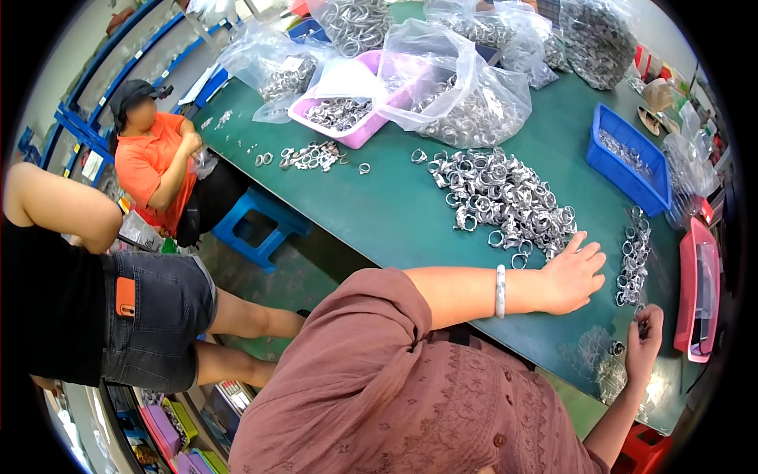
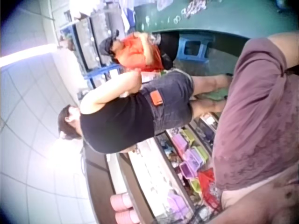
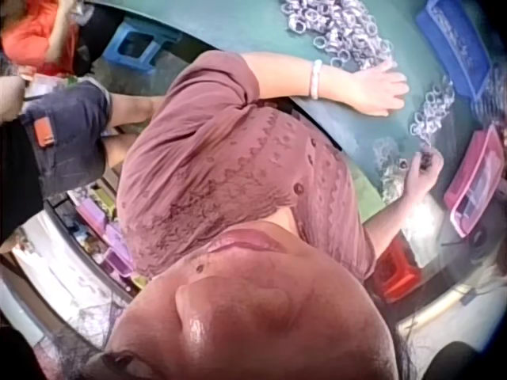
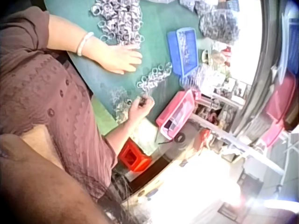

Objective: The person assembles metal keyrings by hand, taking circular rings from a pile on a table and attaching small metal clips to them one by one.

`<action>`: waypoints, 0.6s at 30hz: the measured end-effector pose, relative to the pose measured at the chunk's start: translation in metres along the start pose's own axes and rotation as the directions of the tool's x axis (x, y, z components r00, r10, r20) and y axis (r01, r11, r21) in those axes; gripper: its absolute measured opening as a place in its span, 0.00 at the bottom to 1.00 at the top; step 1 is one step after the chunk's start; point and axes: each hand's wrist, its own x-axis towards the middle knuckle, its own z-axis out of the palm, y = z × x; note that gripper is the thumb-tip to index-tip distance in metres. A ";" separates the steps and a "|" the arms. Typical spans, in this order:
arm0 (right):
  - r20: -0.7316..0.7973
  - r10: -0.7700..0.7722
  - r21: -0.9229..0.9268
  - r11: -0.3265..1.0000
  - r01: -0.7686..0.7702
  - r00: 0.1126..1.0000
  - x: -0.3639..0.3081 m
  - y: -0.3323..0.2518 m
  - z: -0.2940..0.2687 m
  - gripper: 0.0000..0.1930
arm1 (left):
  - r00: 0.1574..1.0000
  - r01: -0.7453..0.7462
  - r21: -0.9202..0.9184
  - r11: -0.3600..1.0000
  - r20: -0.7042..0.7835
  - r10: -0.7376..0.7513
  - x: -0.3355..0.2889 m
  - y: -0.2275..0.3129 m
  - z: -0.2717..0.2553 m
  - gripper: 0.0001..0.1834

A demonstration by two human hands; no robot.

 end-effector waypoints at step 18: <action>0.471 -0.031 0.872 0.168 -0.460 0.882 0.066 -0.025 0.044 0.10 | 0.922 0.301 -0.855 0.422 0.148 -0.359 0.033 -0.011 0.000 0.24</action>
